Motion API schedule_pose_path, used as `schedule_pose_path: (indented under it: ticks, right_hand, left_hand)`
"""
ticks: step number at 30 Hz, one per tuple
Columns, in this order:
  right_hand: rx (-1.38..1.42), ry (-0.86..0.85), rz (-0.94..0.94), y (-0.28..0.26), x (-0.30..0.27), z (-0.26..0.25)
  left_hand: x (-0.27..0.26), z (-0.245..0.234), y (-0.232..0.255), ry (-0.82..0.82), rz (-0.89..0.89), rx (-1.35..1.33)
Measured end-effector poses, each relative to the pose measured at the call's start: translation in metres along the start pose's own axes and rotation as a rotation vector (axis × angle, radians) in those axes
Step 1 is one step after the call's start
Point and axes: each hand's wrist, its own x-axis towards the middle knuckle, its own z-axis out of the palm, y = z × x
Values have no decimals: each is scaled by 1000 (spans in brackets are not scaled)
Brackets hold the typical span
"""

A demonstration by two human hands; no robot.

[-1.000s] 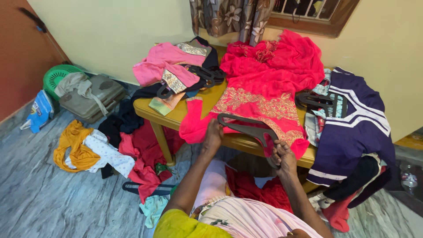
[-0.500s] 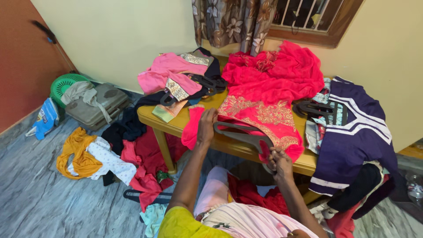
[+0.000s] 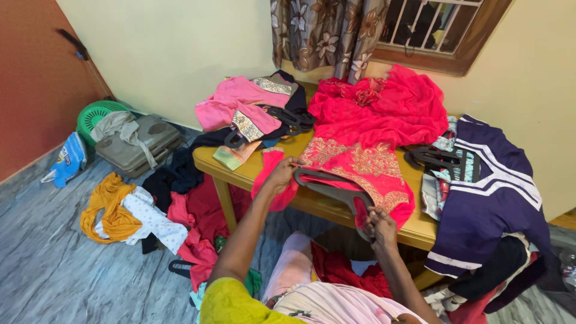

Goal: The person places a pink embroidered top on a hanger, smooths it, and sets it aside. Then the person picks up a red ruffled top, places it on a hanger, and smooths it on the table.

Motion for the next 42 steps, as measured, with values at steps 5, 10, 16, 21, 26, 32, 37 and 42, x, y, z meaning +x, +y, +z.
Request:
schedule_pose_path:
  ticks: [5,10,16,21,26,32,37,42]
  right_hand:
    - [15,1,1,-3,3,-7]
    - [-13,11,21,-13,5,-20]
    - [-85,-3,97,-25,9,-50]
    - [32,-109,89,-44,12,-55]
    - [137,-104,88,-38,2,-48]
    - [176,-77,58,-30,-12,-39]
    - [113,-57,9,-28,-15,-33]
    - [109,-31,7,-26,-17,-32]
  left_hand:
    - [4,-12,3,-173,-155,-339]
    - [0,-5,-5,-237,-160,-565]
    - [-22,10,15,-320,-229,-377]
    - [-28,20,20,-295,-103,-80]
    - [-51,31,31,-121,214,761]
    - [-103,73,47,144,703,1324]
    - [-120,88,44,393,594,1699]
    - [-119,77,43,283,384,1335]
